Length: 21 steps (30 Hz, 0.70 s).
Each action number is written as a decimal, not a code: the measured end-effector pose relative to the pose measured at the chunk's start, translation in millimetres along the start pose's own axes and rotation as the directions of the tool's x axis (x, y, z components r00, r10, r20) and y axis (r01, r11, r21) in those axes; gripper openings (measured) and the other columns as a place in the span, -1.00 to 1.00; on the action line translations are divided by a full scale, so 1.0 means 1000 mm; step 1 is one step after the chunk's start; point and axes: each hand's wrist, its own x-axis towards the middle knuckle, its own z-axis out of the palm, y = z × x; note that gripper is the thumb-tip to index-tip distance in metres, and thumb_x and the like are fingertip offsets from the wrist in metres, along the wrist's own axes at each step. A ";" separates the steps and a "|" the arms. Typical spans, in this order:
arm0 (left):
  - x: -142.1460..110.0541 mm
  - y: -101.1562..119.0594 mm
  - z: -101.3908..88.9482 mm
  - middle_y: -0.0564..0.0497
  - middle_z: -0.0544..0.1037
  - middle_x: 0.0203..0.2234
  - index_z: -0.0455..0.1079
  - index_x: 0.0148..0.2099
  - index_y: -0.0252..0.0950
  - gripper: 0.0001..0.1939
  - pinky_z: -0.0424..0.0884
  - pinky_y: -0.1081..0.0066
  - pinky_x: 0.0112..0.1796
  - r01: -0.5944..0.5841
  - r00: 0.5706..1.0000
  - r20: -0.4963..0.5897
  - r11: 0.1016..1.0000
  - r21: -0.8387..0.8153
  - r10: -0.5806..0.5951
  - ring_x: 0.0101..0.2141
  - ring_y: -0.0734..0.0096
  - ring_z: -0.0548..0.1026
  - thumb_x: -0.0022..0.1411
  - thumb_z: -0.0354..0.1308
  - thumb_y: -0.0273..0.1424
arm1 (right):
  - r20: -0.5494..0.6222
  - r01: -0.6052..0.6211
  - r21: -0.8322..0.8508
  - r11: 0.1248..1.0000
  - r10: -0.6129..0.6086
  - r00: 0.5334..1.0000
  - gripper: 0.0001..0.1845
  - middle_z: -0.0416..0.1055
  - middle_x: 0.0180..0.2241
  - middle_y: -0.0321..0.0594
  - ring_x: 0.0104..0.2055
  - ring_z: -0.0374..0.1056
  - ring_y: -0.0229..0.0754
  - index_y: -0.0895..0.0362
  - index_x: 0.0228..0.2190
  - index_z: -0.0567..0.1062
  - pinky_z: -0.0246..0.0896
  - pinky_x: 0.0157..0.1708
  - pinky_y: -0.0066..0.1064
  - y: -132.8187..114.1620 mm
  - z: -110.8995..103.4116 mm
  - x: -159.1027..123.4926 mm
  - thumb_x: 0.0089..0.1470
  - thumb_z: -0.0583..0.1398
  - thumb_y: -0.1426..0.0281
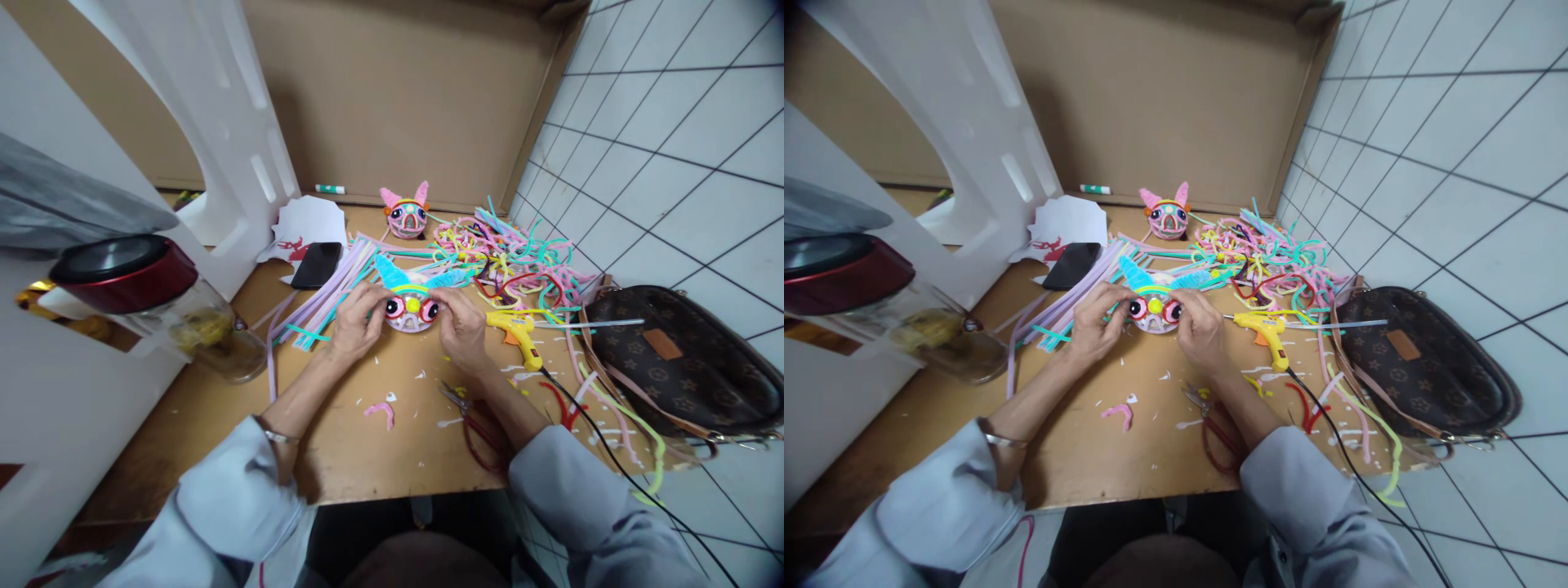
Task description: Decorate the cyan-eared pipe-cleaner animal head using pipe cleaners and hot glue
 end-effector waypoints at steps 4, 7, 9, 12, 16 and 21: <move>0.002 0.004 -0.001 -0.10 0.60 -0.26 0.49 -0.11 -0.31 -0.83 0.50 0.34 -0.15 -0.024 1.000 -0.019 1.000 -0.009 0.024 -0.22 0.32 0.57 0.39 0.06 -0.45 | -0.025 0.025 0.012 1.000 -0.025 0.999 -0.60 0.62 -0.22 -0.14 -0.16 0.55 -0.14 0.07 -0.15 0.56 0.50 -0.13 -0.26 -0.001 0.000 0.001 0.18 -0.01 0.58; 0.003 0.005 0.000 -0.09 0.61 -0.30 0.49 -0.15 -0.31 -0.84 0.49 0.36 -0.19 -0.023 0.999 -0.035 1.000 0.008 0.023 -0.26 0.35 0.57 0.39 0.07 -0.43 | -0.011 0.016 0.028 0.999 -0.015 1.000 -0.60 0.62 -0.21 -0.13 -0.15 0.55 -0.13 0.08 -0.14 0.55 0.49 -0.14 -0.25 -0.002 -0.001 0.001 0.18 -0.01 0.58; 0.004 0.006 0.001 -0.07 0.61 -0.34 0.49 -0.19 -0.30 -0.84 0.49 0.37 -0.21 -0.001 0.999 -0.043 1.000 0.010 0.002 -0.29 0.36 0.56 0.38 0.08 -0.41 | 0.005 -0.005 0.031 1.000 0.005 1.000 -0.61 0.61 -0.20 -0.13 -0.15 0.54 -0.13 0.08 -0.14 0.55 0.49 -0.15 -0.24 -0.002 -0.002 0.001 0.19 0.00 0.57; 0.007 0.010 0.002 -0.04 0.61 -0.38 0.48 -0.27 -0.27 -0.84 0.48 0.36 -0.23 0.056 0.997 -0.056 0.998 0.004 -0.056 -0.34 0.37 0.55 0.35 0.11 -0.37 | 0.013 -0.028 0.041 0.999 0.028 1.000 -0.62 0.61 -0.20 -0.12 -0.15 0.54 -0.11 0.08 -0.13 0.55 0.49 -0.14 -0.23 -0.002 -0.002 0.001 0.20 0.00 0.56; 0.010 0.017 0.003 -0.01 0.61 -0.42 0.48 -0.34 -0.27 -0.84 0.48 0.36 -0.25 0.152 0.986 -0.070 0.988 -0.029 -0.154 -0.39 0.38 0.55 0.29 0.14 -0.38 | 0.002 -0.019 0.051 0.999 0.019 1.000 -0.61 0.60 -0.21 -0.12 -0.15 0.53 -0.11 0.08 -0.12 0.55 0.49 -0.13 -0.22 -0.002 -0.003 0.002 0.20 -0.01 0.56; 0.014 0.018 0.006 0.02 0.58 -0.49 0.47 -0.41 -0.27 -0.87 0.47 0.38 -0.33 0.269 0.960 -0.061 0.959 -0.083 -0.275 -0.45 0.40 0.52 0.17 0.15 -0.42 | 0.019 -0.019 0.043 0.999 0.018 1.000 -0.59 0.60 -0.18 -0.11 -0.12 0.53 -0.09 0.08 -0.09 0.54 0.48 -0.07 -0.21 -0.001 -0.004 0.002 0.19 -0.01 0.57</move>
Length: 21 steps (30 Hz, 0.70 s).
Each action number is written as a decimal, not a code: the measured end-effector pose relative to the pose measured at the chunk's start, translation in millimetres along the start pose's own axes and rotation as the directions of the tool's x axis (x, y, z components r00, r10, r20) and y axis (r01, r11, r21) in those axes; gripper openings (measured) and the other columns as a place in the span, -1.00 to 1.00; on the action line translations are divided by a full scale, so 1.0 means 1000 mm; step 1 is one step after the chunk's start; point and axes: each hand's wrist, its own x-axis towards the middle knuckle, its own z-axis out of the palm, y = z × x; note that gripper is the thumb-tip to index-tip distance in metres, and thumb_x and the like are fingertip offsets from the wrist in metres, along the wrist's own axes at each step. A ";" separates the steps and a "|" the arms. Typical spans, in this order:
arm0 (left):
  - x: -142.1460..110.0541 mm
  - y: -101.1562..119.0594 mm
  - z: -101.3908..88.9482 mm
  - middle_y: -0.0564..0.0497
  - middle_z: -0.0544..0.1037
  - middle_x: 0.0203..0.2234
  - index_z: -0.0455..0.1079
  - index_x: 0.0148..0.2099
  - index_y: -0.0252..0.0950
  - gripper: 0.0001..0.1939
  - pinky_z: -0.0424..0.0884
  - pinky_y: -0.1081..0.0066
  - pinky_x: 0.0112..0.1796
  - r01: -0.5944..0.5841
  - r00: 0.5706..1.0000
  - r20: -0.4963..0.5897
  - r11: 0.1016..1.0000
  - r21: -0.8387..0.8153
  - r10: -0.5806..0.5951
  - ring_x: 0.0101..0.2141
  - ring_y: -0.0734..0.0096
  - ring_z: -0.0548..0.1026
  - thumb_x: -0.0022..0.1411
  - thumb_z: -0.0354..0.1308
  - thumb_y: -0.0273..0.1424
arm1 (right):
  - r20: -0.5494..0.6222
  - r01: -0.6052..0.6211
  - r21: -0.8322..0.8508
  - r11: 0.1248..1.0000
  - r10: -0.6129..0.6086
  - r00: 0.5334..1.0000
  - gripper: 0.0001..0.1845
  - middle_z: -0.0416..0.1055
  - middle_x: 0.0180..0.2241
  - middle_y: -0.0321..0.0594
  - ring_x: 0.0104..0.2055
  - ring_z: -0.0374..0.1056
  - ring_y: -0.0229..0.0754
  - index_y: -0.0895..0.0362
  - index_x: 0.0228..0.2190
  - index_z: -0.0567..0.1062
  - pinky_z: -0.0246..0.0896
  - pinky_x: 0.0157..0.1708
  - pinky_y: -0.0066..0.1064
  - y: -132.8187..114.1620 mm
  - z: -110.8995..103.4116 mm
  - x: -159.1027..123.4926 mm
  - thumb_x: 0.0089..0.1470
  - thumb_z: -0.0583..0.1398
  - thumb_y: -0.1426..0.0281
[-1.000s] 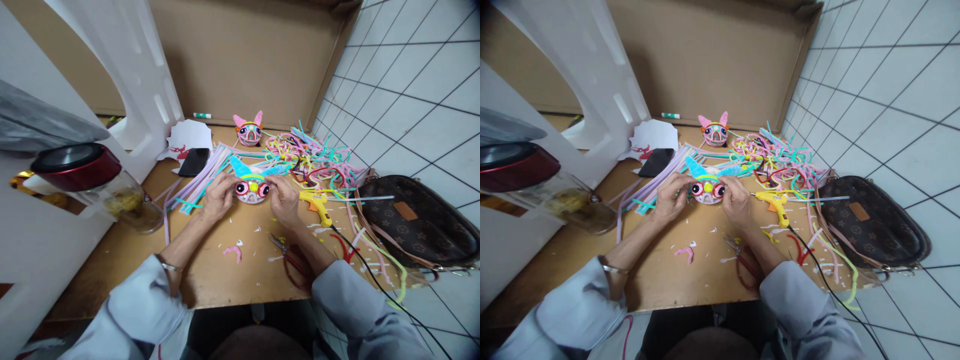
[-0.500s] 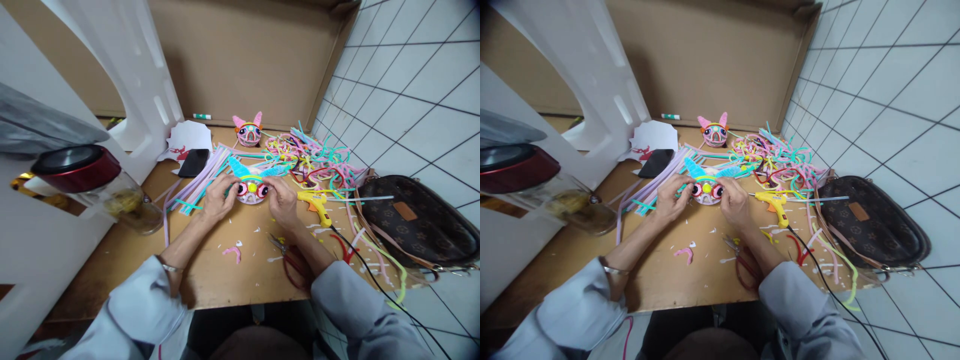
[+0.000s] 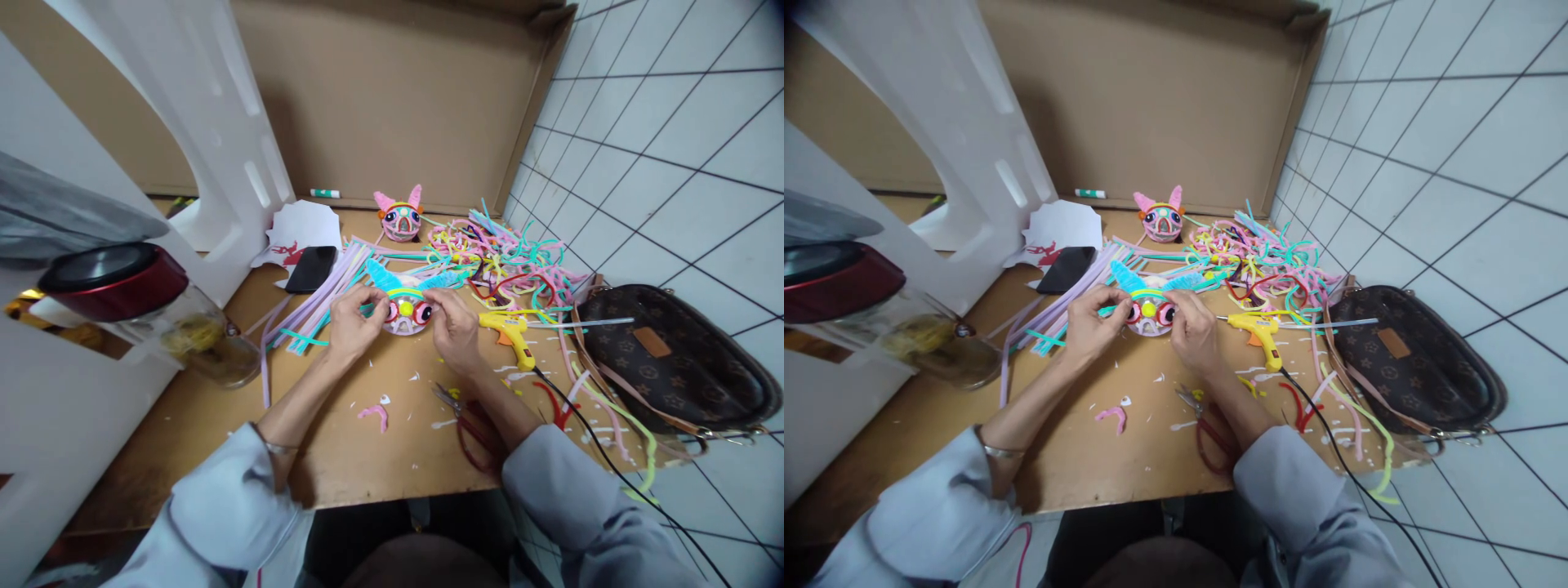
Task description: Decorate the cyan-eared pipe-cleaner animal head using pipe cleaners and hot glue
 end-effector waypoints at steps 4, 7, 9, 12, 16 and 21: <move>0.002 0.000 0.000 0.03 0.57 -0.51 0.46 -0.43 -0.27 -0.87 0.45 0.39 -0.35 0.027 0.999 0.020 1.000 -0.001 -0.027 -0.48 0.41 0.50 0.15 0.13 -0.42 | 0.014 0.008 -0.023 1.000 -0.008 1.000 -0.59 0.60 -0.16 -0.11 -0.11 0.53 -0.10 0.08 -0.09 0.53 0.49 -0.08 -0.21 0.001 0.000 -0.001 0.19 -0.01 0.58; 0.003 0.001 -0.001 0.04 0.55 -0.53 0.44 -0.45 -0.27 -0.86 0.44 0.38 -0.35 0.012 1.000 0.028 1.000 0.011 -0.013 -0.48 0.40 0.50 0.15 0.13 -0.40 | -0.012 0.043 -0.042 0.998 -0.044 0.999 -0.58 0.60 -0.16 -0.11 -0.10 0.54 -0.11 0.07 -0.09 0.53 0.49 -0.09 -0.22 0.001 0.002 -0.002 0.19 -0.02 0.59; 0.003 0.002 -0.001 0.04 0.55 -0.54 0.42 -0.46 -0.27 -0.86 0.44 0.37 -0.35 0.001 1.000 0.030 1.000 0.010 -0.001 -0.48 0.40 0.50 0.14 0.13 -0.41 | -0.016 0.067 -0.036 0.997 -0.067 0.998 -0.56 0.60 -0.16 -0.11 -0.09 0.53 -0.11 0.06 -0.08 0.52 0.49 -0.08 -0.22 0.002 0.003 -0.003 0.17 -0.02 0.59; 0.003 0.003 -0.002 0.03 0.55 -0.53 0.42 -0.46 -0.26 -0.85 0.44 0.37 -0.35 -0.010 0.999 0.031 1.000 0.009 0.010 -0.48 0.40 0.49 0.16 0.12 -0.41 | 0.004 0.067 -0.025 0.997 -0.067 0.998 -0.54 0.60 -0.14 -0.10 -0.07 0.53 -0.10 0.05 -0.06 0.52 0.49 -0.06 -0.19 0.003 0.004 -0.003 0.15 -0.02 0.60; 0.003 0.002 -0.002 0.04 0.55 -0.53 0.43 -0.44 -0.26 -0.84 0.43 0.38 -0.35 -0.005 0.999 0.032 1.000 0.008 0.005 -0.47 0.41 0.49 0.18 0.13 -0.39 | 0.006 0.057 -0.021 0.998 -0.057 0.998 -0.52 0.60 -0.15 -0.11 -0.07 0.53 -0.09 0.04 -0.05 0.53 0.49 -0.04 -0.17 0.003 0.004 -0.002 0.14 -0.02 0.60; 0.003 0.001 -0.001 0.04 0.53 -0.53 0.41 -0.45 -0.26 -0.84 0.42 0.38 -0.35 -0.023 0.999 0.033 1.000 0.004 0.022 -0.47 0.41 0.48 0.17 0.11 -0.41 | 0.005 0.074 -0.035 0.997 -0.074 0.997 -0.53 0.60 -0.16 -0.11 -0.09 0.54 -0.10 0.05 -0.08 0.53 0.49 -0.07 -0.20 0.002 0.003 -0.003 0.14 -0.03 0.61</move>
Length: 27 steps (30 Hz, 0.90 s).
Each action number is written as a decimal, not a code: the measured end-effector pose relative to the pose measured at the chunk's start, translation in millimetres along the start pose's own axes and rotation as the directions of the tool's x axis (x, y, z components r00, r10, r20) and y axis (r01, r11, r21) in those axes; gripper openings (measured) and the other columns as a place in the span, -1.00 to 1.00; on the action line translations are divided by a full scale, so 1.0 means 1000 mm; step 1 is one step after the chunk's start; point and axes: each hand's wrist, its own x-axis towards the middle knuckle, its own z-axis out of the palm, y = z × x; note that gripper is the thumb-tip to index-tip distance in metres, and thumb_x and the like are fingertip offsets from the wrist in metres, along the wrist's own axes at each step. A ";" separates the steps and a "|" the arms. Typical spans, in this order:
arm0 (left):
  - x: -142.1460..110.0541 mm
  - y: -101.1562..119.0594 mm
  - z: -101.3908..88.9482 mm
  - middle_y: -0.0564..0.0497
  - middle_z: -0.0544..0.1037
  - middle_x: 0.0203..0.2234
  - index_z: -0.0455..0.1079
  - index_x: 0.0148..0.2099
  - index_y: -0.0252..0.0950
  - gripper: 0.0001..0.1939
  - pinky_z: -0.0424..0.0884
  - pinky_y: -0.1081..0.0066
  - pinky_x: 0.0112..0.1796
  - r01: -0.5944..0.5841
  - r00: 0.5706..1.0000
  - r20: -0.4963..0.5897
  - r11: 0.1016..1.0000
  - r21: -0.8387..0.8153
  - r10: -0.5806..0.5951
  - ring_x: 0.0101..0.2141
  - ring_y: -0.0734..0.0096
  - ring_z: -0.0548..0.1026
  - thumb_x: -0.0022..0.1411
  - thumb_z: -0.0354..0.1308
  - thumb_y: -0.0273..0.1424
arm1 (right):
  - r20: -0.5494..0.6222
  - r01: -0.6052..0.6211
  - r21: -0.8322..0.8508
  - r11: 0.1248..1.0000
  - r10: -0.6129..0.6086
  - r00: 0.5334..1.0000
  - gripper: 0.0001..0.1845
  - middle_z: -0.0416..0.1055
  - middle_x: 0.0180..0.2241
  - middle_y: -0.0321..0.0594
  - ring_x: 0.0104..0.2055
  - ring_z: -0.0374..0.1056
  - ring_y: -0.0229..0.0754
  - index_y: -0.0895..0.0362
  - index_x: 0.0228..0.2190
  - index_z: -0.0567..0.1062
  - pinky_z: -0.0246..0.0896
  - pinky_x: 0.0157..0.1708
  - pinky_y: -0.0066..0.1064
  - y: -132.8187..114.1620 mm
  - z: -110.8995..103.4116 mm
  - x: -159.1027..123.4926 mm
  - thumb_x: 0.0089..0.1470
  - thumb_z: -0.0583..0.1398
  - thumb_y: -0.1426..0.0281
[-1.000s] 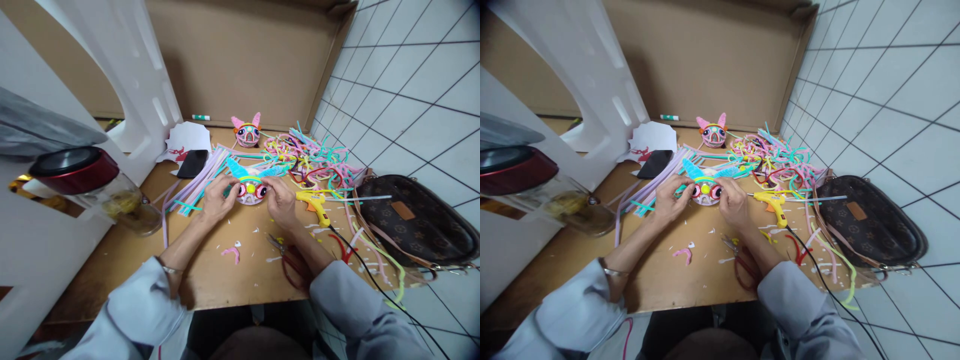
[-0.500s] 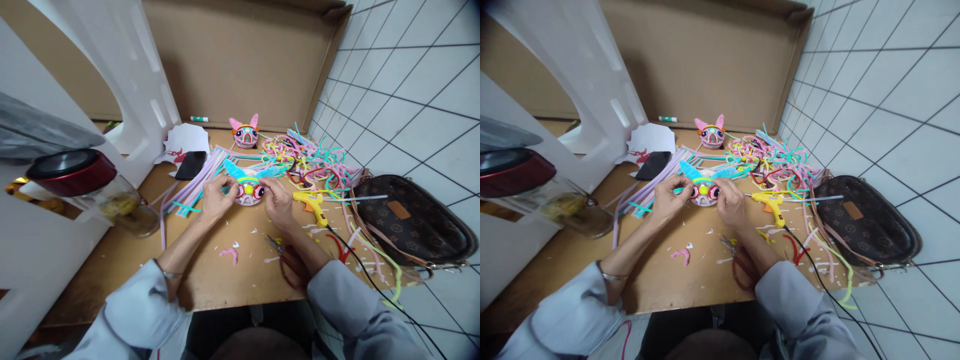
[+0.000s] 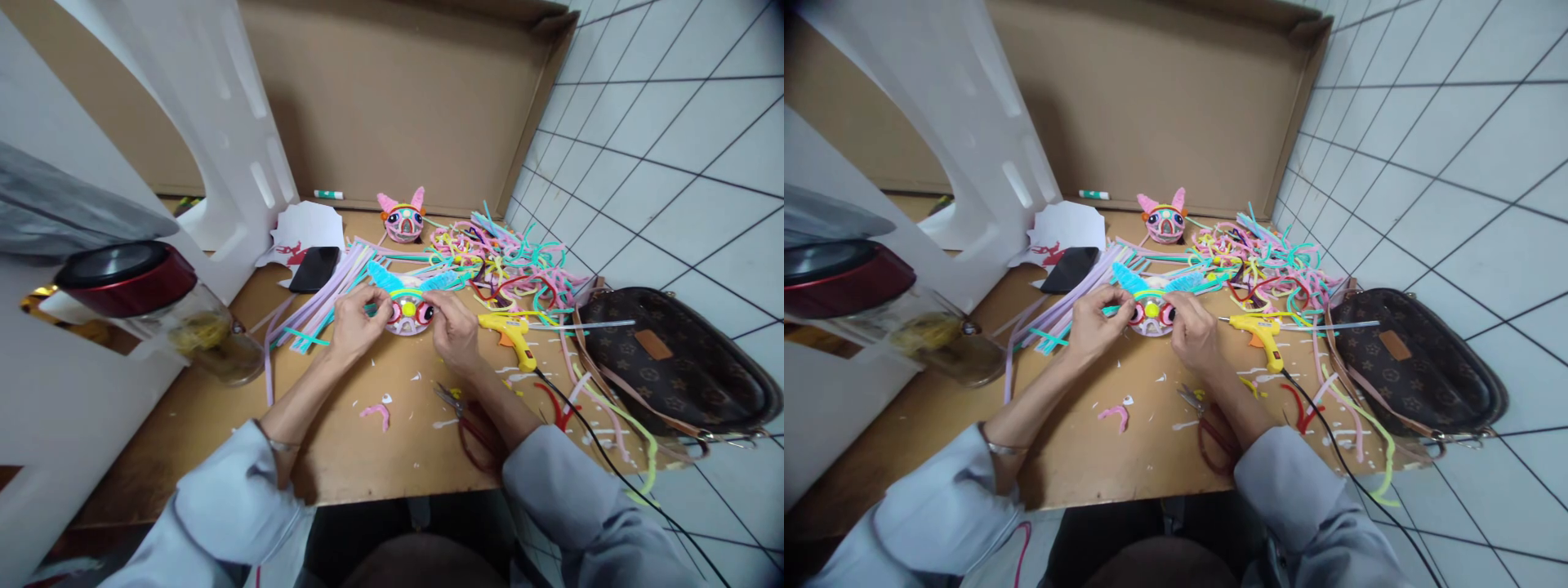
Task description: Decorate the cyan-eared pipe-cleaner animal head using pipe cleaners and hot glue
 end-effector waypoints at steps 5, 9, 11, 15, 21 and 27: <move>0.000 -0.003 -0.001 0.04 0.53 -0.53 0.38 -0.46 -0.25 -0.85 0.40 0.35 -0.32 -0.026 1.000 0.003 0.999 0.037 0.026 -0.45 0.38 0.47 0.17 0.11 -0.43 | -0.023 0.057 -0.054 0.997 -0.058 0.998 -0.58 0.59 -0.16 -0.09 -0.08 0.52 -0.10 0.07 -0.10 0.51 0.47 -0.07 -0.20 -0.001 -0.001 0.003 0.18 -0.03 0.60; -0.002 -0.006 -0.004 0.02 0.54 -0.50 0.39 -0.44 -0.24 -0.85 0.41 0.32 -0.25 -0.043 0.999 -0.014 0.998 0.054 0.043 -0.41 0.36 0.47 0.20 0.13 -0.41 | -0.030 -0.031 -0.123 0.992 0.028 0.999 -0.75 0.54 -0.23 -0.11 -0.12 0.46 -0.04 0.05 -0.22 0.51 0.40 -0.08 -0.13 -0.014 -0.019 0.017 0.25 0.04 0.48; -0.004 -0.005 -0.007 0.02 0.54 -0.47 0.40 -0.42 -0.25 -0.84 0.42 0.33 -0.23 -0.047 0.999 -0.025 0.998 0.052 0.049 -0.38 0.36 0.48 0.23 0.13 -0.39 | -0.011 -0.080 -0.162 0.983 0.079 0.997 -0.82 0.48 -0.34 -0.16 -0.23 0.41 -0.07 0.05 -0.34 0.47 0.35 -0.17 -0.20 -0.026 -0.039 0.023 0.28 0.10 0.38; -0.009 0.000 -0.012 0.05 0.53 -0.45 0.41 -0.37 -0.26 -0.84 0.42 0.38 -0.22 -0.046 0.995 -0.090 0.998 0.035 0.049 -0.38 0.40 0.47 0.26 0.13 -0.35 | 0.268 -0.071 -0.305 0.950 0.157 0.951 -0.69 0.41 -0.45 -0.21 -0.38 0.34 -0.13 0.05 -0.44 0.43 0.21 -0.35 -0.31 -0.057 -0.089 0.006 0.35 0.07 0.31; -0.013 0.007 -0.017 0.09 0.47 -0.51 0.41 -0.35 -0.29 -0.84 0.37 0.46 -0.34 0.114 0.979 -0.159 0.990 -0.087 -0.126 -0.48 0.50 0.38 0.21 0.13 -0.31 | 0.672 0.019 -0.571 0.821 0.454 0.585 -0.87 0.55 -0.27 -0.05 -0.25 0.44 -0.05 0.14 -0.21 0.51 0.26 -0.30 -0.32 -0.094 -0.121 -0.066 0.23 0.16 0.48; -0.013 0.023 -0.020 0.13 0.41 -0.62 0.39 -0.39 -0.30 -0.72 0.26 0.51 -0.49 0.267 0.954 -0.020 0.875 -0.403 -0.300 -0.59 0.57 0.30 0.11 0.25 -0.17 | 0.584 -0.287 -0.523 0.802 0.583 0.565 -0.62 0.55 -0.17 -0.02 -0.19 0.46 -0.07 0.16 -0.04 0.54 0.38 -0.19 -0.27 -0.100 -0.118 -0.075 0.11 0.12 0.56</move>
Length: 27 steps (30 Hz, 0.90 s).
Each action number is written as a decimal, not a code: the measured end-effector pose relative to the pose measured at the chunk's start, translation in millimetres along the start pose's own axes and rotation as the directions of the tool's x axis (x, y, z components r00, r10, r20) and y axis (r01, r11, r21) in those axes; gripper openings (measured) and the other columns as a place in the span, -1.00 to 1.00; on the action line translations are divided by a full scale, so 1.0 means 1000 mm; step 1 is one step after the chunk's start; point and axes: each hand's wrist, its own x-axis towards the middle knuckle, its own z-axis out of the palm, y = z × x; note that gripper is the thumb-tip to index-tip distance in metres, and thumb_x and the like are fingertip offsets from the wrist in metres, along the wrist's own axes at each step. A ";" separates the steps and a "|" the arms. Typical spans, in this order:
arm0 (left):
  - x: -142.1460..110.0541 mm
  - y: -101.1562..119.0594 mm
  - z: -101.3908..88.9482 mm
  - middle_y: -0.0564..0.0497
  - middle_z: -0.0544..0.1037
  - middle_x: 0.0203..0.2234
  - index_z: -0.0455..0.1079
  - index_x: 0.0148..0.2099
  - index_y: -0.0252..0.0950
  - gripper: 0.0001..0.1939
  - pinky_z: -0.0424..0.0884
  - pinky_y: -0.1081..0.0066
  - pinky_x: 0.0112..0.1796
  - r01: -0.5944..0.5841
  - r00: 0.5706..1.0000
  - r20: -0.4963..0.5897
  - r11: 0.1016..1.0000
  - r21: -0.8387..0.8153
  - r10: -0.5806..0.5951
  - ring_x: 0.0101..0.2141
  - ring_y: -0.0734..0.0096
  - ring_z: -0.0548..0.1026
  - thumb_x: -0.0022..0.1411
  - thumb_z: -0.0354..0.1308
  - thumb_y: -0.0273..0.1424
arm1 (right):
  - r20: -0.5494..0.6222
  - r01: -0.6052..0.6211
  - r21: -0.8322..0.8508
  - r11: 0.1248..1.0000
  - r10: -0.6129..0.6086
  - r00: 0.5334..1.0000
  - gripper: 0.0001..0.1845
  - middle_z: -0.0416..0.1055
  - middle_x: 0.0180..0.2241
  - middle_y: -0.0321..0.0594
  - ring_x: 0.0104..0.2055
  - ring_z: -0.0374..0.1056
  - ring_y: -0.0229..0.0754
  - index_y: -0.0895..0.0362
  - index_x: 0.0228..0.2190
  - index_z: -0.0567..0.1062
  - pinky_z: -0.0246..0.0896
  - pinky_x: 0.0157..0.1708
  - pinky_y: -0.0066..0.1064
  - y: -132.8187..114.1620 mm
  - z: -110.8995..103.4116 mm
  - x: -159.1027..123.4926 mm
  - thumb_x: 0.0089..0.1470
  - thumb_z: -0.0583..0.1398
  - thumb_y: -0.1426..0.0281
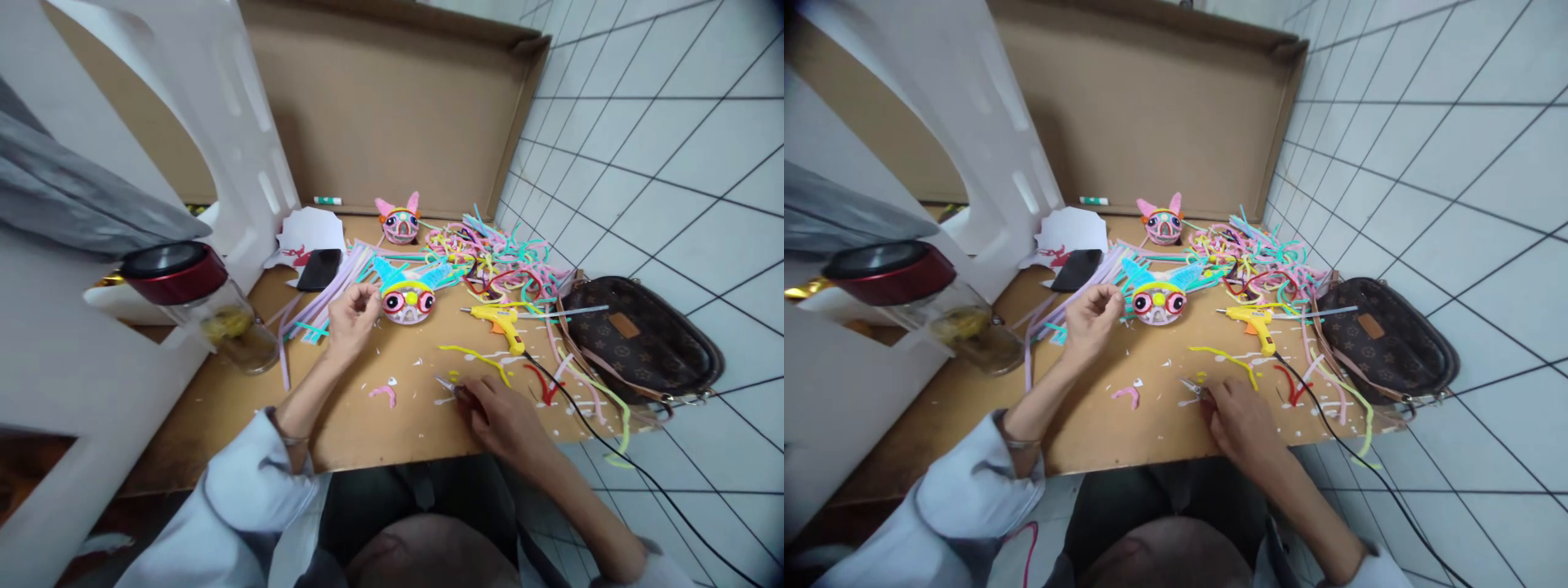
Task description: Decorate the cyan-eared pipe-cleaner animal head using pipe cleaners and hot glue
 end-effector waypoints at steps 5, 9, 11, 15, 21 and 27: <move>-0.009 0.017 0.003 0.11 0.40 -0.68 0.40 -0.43 -0.31 -0.57 0.22 0.52 -0.53 0.172 0.971 0.193 0.970 -0.172 -0.139 -0.63 0.58 0.29 0.08 0.34 -0.02 | -0.178 0.082 0.675 0.733 0.054 0.983 -0.53 0.51 -0.35 -0.28 -0.38 0.44 -0.23 0.09 0.03 0.55 0.46 -0.28 -0.35 -0.002 -0.006 0.012 0.05 0.23 0.34; -0.016 0.022 0.008 0.11 0.40 -0.65 0.44 -0.42 -0.32 -0.53 0.16 0.52 -0.54 0.264 0.923 0.337 0.944 -0.197 -0.188 -0.63 0.61 0.26 0.05 0.37 0.01 | -0.167 0.025 0.766 0.642 0.162 0.973 -0.56 0.49 -0.38 -0.28 -0.36 0.44 -0.21 0.12 -0.10 0.62 0.47 -0.29 -0.34 -0.018 0.000 0.028 -0.05 0.33 0.25; -0.018 0.021 0.009 0.09 0.44 -0.60 0.44 -0.42 -0.33 -0.53 0.16 0.52 -0.54 0.286 0.905 0.376 0.938 -0.194 -0.198 -0.61 0.62 0.26 0.03 0.38 0.01 | -0.209 0.029 0.710 0.703 0.171 0.963 -0.58 0.54 -0.31 -0.23 -0.27 0.46 -0.16 0.11 -0.11 0.62 0.46 -0.19 -0.30 -0.027 0.006 0.035 -0.05 0.32 0.26; -0.018 0.022 0.010 0.09 0.48 -0.55 0.44 -0.42 -0.32 -0.55 0.17 0.52 -0.53 0.305 0.876 0.439 0.935 -0.182 -0.201 -0.60 0.63 0.26 0.01 0.38 -0.01 | -0.275 0.067 0.585 0.808 0.121 0.954 -0.63 0.58 -0.22 -0.19 -0.22 0.47 -0.15 0.08 -0.07 0.58 0.42 -0.11 -0.30 -0.040 0.013 0.045 0.08 0.24 0.28; -0.020 0.024 0.009 0.10 0.47 -0.57 0.44 -0.40 -0.32 -0.51 0.15 0.54 -0.55 0.372 0.827 0.511 0.910 -0.182 -0.236 -0.61 0.63 0.28 -0.01 0.39 0.03 | -0.303 0.059 0.532 0.845 0.125 0.945 -0.61 0.58 -0.16 -0.12 -0.17 0.49 -0.10 0.12 -0.01 0.53 0.39 -0.09 -0.26 -0.047 0.016 0.056 0.15 0.21 0.24; -0.021 0.022 0.011 0.09 0.47 -0.59 0.45 -0.43 -0.33 -0.50 0.19 0.53 -0.54 0.425 0.790 0.553 0.886 -0.185 -0.263 -0.61 0.61 0.33 -0.04 0.41 0.03 | -0.345 0.096 0.534 0.840 0.113 0.932 -0.61 0.60 -0.04 -0.09 -0.04 0.52 -0.05 0.08 0.00 0.54 0.39 0.04 -0.20 -0.047 0.021 0.065 0.15 0.21 0.27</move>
